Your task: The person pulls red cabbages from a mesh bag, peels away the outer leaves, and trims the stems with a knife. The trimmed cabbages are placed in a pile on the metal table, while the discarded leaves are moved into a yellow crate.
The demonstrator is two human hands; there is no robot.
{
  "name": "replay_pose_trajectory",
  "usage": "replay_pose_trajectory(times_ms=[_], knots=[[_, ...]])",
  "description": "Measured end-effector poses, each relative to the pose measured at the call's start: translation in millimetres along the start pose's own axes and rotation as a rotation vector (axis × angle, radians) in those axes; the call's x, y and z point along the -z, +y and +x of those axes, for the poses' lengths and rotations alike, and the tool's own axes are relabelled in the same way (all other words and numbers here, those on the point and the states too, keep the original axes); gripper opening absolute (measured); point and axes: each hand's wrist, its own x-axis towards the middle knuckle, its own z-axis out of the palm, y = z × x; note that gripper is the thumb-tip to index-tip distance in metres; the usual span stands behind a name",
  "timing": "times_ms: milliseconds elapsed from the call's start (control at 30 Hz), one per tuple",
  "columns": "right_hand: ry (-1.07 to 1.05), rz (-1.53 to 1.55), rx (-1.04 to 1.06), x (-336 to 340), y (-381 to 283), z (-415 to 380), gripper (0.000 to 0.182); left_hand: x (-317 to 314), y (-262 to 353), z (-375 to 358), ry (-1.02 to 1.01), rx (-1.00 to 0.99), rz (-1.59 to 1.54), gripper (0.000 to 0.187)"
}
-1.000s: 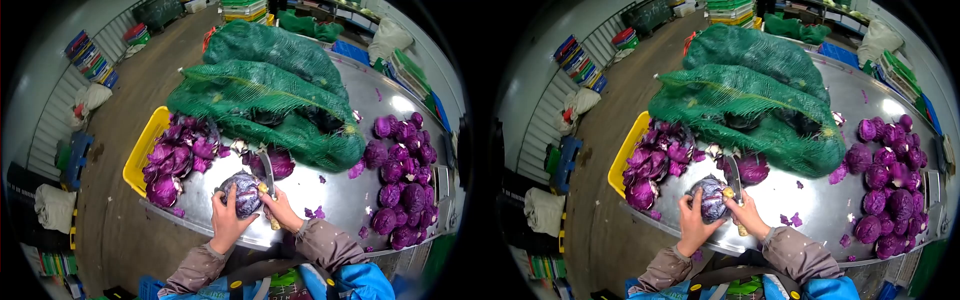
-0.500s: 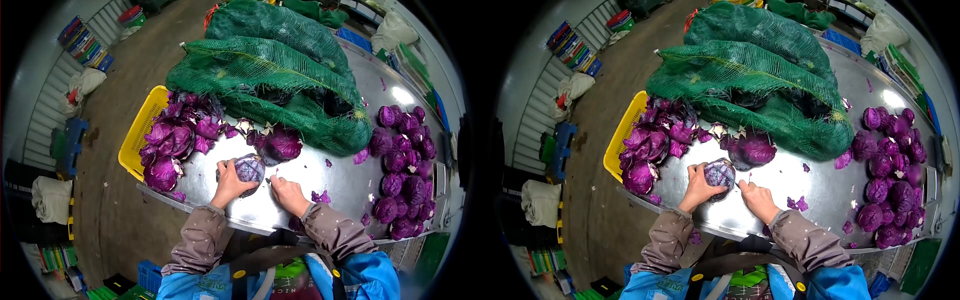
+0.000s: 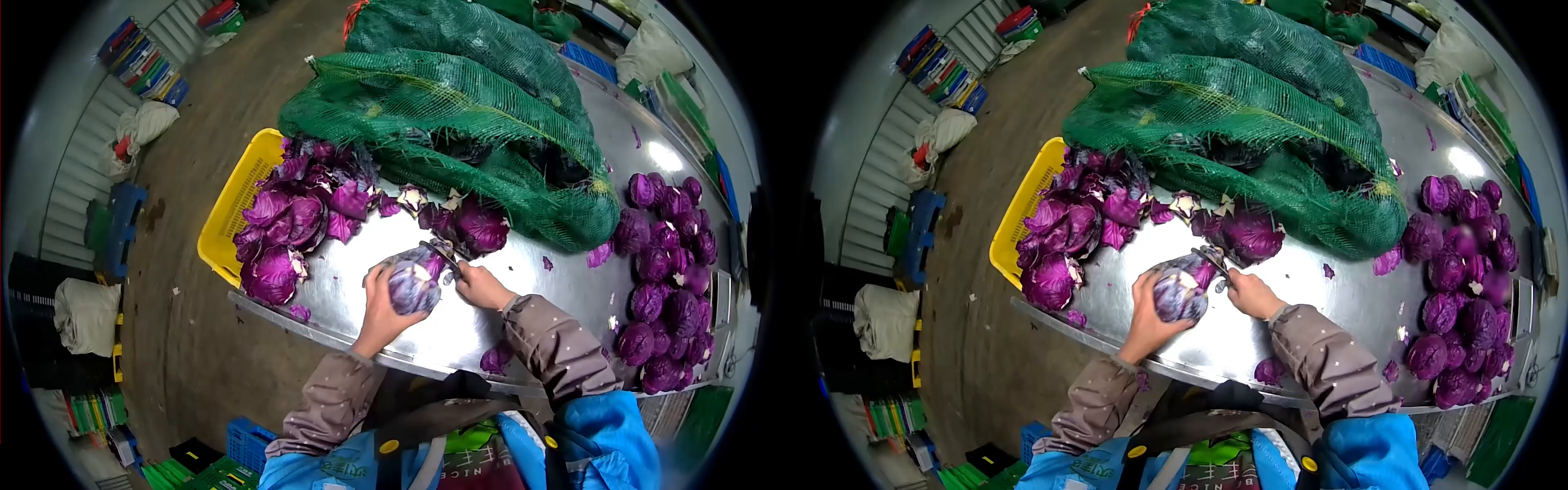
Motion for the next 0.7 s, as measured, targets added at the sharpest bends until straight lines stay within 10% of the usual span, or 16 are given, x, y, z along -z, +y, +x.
replay_pose_trajectory(times_ms=[267,500,700], knots=[[0.039,0.116,0.011,8,-83,-29,0.031,7,8,-19,0.136,0.288,-0.172,0.080],[0.041,-0.151,-0.211,11,-23,2,0.032,10,-26,-22,0.137,0.142,-0.266,0.070],[0.057,-0.091,-0.263,7,-36,-4,0.032,64,-36,-48,0.036,0.465,-0.591,0.053]])
